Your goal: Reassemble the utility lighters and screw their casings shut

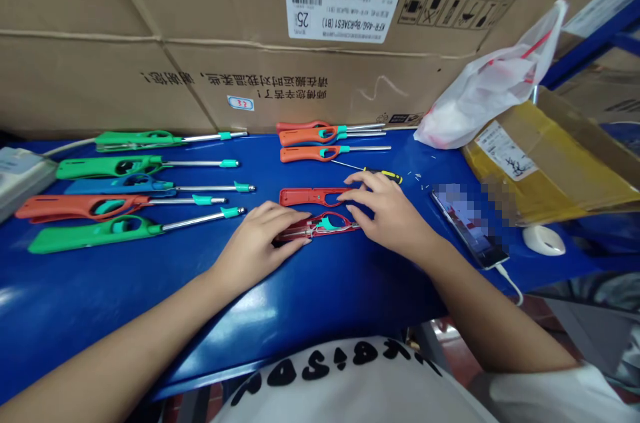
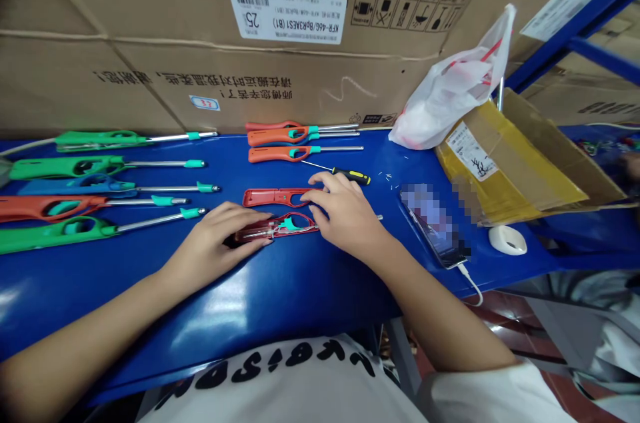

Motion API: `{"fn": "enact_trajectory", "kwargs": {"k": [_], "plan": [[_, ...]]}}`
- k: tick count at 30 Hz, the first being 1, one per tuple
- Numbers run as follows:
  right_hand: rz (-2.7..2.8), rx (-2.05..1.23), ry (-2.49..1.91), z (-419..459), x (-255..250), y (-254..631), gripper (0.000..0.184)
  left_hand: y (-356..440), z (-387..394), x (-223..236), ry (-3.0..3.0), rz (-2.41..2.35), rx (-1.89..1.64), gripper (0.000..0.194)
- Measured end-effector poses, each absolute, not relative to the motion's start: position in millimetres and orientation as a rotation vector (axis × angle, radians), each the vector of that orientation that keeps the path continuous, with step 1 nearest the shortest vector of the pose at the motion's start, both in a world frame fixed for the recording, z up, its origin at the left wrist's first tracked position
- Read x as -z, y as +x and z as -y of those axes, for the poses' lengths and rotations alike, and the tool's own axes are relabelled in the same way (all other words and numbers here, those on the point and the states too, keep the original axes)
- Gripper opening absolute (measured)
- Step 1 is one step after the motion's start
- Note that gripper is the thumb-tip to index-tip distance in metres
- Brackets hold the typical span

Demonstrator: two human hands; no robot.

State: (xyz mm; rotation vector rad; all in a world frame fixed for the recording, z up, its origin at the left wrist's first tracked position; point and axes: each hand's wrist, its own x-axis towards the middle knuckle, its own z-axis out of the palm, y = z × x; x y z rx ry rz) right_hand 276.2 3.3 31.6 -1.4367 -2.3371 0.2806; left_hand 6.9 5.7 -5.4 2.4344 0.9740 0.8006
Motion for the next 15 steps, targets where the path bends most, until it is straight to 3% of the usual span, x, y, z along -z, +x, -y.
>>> {"fn": "enact_trajectory", "kwargs": {"k": [6,15], "plan": [[2.345,-0.454,-1.448,-22,-20,275,0.010,8,-3,6,2.461,-0.982,-0.829,0.031],[2.006,-0.402,-1.221,-8,-25,277,0.007,2,-5,-16,2.805,-1.109,-1.014,0.045]]}}
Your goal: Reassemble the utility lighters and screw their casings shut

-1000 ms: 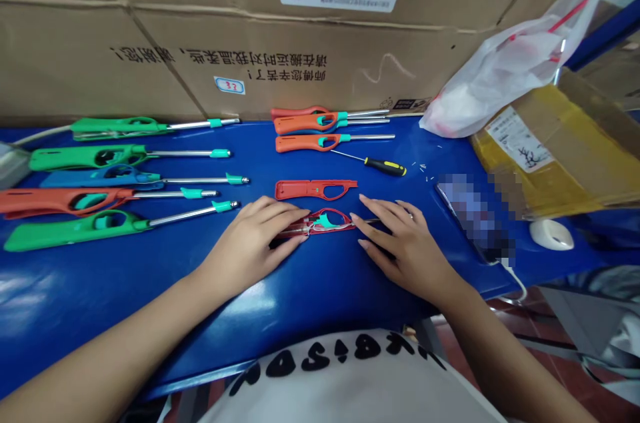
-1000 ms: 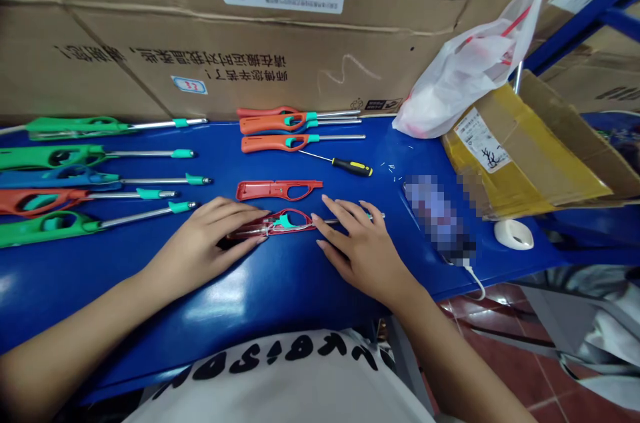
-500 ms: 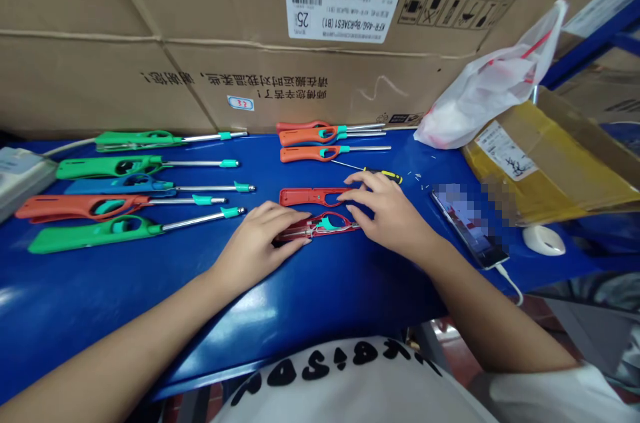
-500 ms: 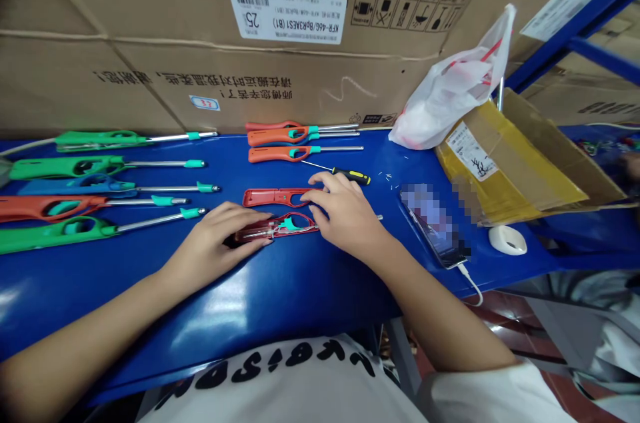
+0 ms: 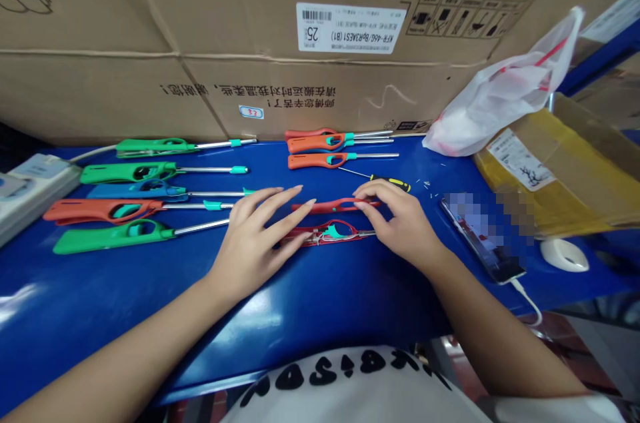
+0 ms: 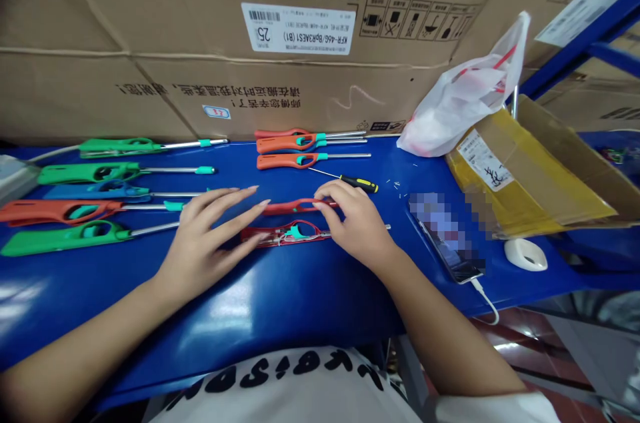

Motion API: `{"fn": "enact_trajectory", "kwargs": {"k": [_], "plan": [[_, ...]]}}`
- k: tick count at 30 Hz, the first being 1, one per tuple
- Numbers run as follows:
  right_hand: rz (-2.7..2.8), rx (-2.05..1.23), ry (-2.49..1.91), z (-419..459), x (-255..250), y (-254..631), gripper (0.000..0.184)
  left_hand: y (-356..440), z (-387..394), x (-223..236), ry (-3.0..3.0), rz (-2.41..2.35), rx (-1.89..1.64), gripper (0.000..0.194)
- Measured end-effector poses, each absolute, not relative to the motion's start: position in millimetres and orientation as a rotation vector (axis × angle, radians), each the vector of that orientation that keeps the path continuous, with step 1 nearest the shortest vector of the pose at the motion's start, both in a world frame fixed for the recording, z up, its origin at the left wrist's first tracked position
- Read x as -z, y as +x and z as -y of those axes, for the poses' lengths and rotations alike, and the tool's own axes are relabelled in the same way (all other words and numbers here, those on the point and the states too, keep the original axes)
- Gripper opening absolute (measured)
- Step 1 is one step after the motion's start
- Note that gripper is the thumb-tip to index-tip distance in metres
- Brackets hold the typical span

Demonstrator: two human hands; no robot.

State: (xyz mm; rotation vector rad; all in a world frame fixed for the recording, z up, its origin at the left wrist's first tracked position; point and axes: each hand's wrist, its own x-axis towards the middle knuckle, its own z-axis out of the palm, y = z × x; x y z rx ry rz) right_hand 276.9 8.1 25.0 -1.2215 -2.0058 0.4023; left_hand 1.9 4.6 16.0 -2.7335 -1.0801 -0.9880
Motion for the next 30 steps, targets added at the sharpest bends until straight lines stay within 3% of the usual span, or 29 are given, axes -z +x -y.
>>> {"fn": "enact_trajectory", "kwargs": {"k": [11,18,30], "plan": [[1.710,-0.829,-1.242,13,-15,274,0.006,-6,-10,-26,-2.964,0.846,0.869,0.028],[2.147,-0.639,-1.157,18,-19,275,0.039,-16,-17,-32,-3.119,0.941,0.720,0.026],[2.387,-0.383,-1.227,16,-9,275,0.035,-16,-19,-28,-3.132,0.882,0.489,0.031]]}}
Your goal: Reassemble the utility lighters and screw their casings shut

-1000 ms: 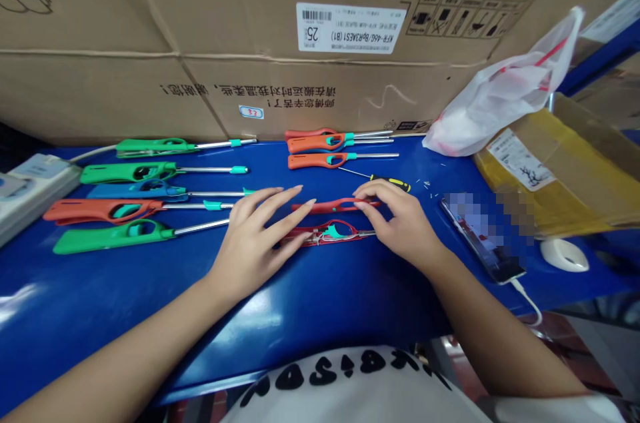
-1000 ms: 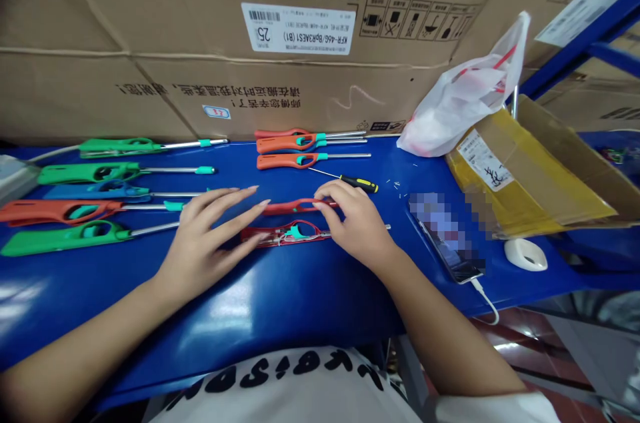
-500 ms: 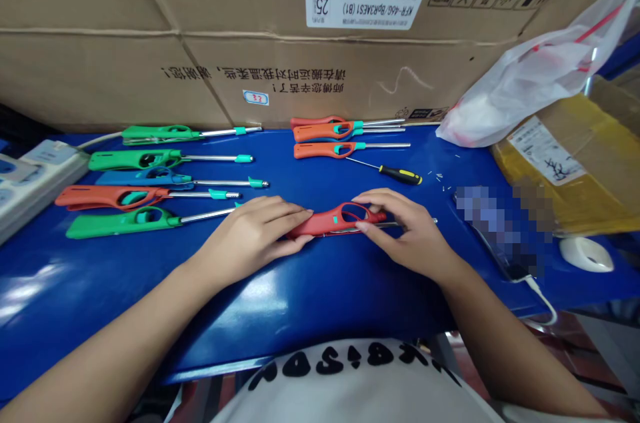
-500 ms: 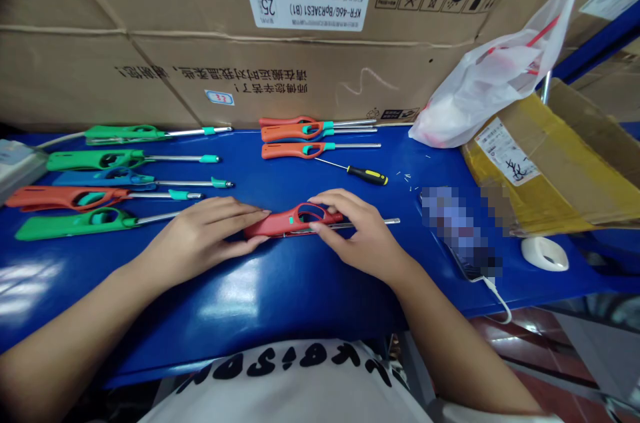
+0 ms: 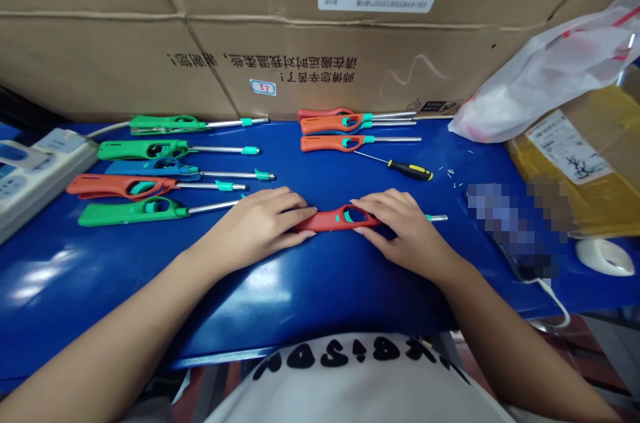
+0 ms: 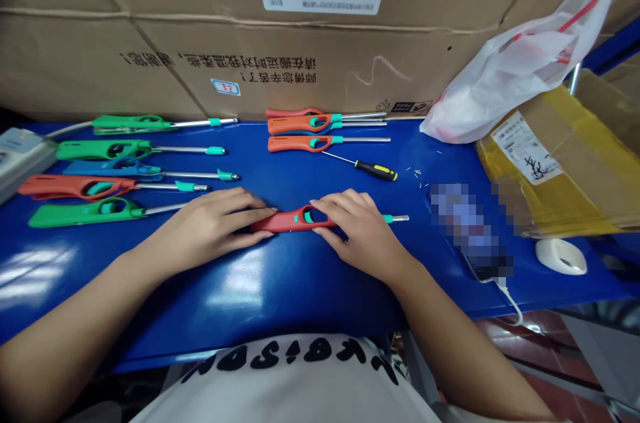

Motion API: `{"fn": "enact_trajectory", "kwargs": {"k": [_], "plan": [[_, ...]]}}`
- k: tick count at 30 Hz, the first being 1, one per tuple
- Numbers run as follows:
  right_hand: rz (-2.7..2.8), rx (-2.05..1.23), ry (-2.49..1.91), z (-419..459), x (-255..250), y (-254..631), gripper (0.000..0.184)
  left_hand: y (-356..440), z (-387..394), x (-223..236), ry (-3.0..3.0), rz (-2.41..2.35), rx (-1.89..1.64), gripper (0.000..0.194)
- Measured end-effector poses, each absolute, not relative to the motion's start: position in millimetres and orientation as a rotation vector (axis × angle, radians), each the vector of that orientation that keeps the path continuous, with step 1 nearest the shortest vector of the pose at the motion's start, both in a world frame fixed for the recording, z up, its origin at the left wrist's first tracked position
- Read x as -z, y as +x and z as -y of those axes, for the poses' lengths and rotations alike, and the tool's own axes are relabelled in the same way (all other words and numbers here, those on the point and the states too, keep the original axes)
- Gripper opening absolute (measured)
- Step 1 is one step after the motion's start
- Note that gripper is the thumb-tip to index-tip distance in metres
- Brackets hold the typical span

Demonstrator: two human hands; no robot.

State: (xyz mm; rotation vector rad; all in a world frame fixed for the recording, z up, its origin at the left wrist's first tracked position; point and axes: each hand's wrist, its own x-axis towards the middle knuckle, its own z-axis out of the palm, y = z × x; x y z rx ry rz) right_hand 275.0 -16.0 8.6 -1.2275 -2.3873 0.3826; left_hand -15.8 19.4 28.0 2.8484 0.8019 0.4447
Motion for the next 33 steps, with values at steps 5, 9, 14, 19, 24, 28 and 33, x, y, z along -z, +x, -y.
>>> {"fn": "enact_trajectory", "kwargs": {"k": [5,9,14,19,24,28,33], "plan": [[2.409,-0.381,-1.232,16.1,-6.4,276.2,0.033,-16.3,-18.8,-25.2,2.861,-0.815,-0.434,0.032],[2.413,-0.393,-1.250,15.8,-6.9,275.8,0.032,-16.8,-18.3,-25.6,2.848,-0.825,-0.423,0.032],[2.406,-0.398,-1.246,15.7,-7.5,274.8,0.031,-16.9,-18.2,-27.4,2.816,-0.838,-0.406,0.031],[2.377,-0.379,-1.208,15.3,-5.1,275.1,0.029,-17.1,-18.3,-28.9,2.761,-0.856,-0.397,0.030],[2.358,-0.378,-1.229,15.5,-5.2,275.7,0.027,-17.7,-18.0,-28.7,2.753,-0.861,-0.393,0.030],[2.356,-0.396,-1.253,15.2,-7.1,276.5,0.027,-16.6,-16.5,-28.0,2.730,-0.878,-0.416,0.030],[2.359,-0.391,-1.252,15.6,-6.9,277.3,0.027,-14.8,-14.8,-25.4,2.742,-0.890,-0.415,0.030]]}}
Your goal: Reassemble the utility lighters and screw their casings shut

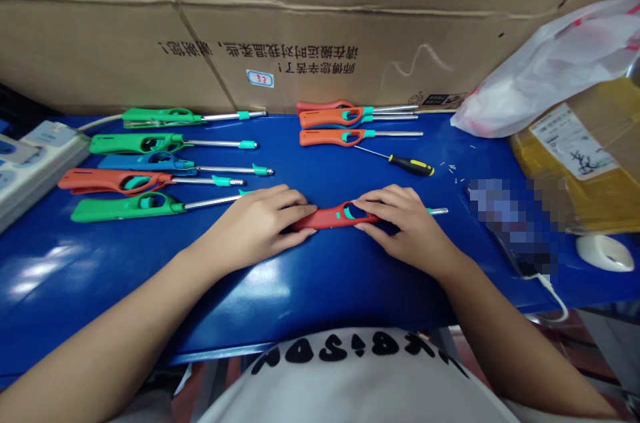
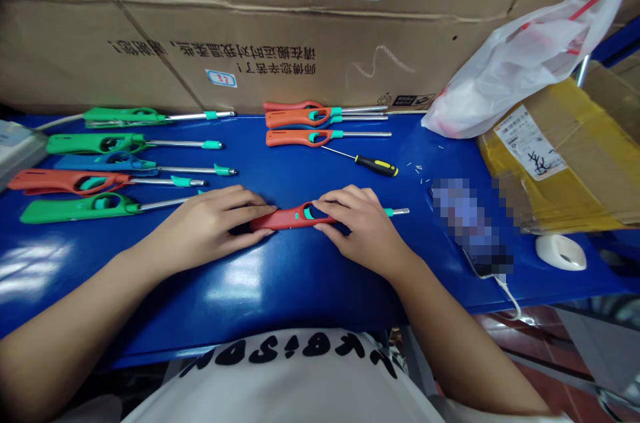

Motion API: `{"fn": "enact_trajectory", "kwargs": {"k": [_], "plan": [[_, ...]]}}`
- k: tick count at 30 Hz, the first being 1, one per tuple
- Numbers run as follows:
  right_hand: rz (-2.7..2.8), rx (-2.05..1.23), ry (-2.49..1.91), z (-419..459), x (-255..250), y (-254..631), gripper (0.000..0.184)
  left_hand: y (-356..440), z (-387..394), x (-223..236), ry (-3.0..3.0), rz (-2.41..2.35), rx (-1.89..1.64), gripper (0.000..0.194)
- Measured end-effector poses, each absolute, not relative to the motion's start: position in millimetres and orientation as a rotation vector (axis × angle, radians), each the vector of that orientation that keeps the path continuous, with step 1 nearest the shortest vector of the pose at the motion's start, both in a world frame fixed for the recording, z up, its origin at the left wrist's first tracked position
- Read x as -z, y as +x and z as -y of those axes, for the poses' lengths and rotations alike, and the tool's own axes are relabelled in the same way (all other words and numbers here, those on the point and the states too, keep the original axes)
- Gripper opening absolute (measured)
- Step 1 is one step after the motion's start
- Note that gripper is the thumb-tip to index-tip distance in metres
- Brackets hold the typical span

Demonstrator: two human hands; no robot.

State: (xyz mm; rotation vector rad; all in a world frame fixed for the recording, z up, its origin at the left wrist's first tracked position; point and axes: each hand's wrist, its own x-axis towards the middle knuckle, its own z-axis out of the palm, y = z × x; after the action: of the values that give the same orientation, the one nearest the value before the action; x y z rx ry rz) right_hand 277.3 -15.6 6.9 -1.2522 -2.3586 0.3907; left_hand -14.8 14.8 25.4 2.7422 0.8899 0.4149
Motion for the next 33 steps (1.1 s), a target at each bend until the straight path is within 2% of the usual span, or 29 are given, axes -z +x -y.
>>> {"fn": "enact_trajectory", "kwargs": {"k": [7,14,18,22,27,33], "plan": [[2.484,-0.227,-1.248,17,-7,278,0.026,-13,-12,-23,2.755,-0.950,-0.408,0.031],[2.430,-0.292,-1.291,17,-7,278,0.027,-7,-4,-23,2.859,-1.038,-0.392,0.028],[2.526,-0.178,-1.217,17,-5,279,0.030,-3,0,-22,3.008,-1.033,-0.390,0.029],[2.561,-0.061,-1.180,15,-5,279,0.028,-3,-1,-21,3.029,-0.983,-0.464,0.030],[2.496,-0.119,-1.182,15,-8,280,0.023,-4,-5,-23,2.977,-0.887,-0.626,0.029],[2.468,-0.043,-1.177,16,-10,279,0.017,-4,-4,-20,2.890,-0.859,-0.699,0.027]]}}
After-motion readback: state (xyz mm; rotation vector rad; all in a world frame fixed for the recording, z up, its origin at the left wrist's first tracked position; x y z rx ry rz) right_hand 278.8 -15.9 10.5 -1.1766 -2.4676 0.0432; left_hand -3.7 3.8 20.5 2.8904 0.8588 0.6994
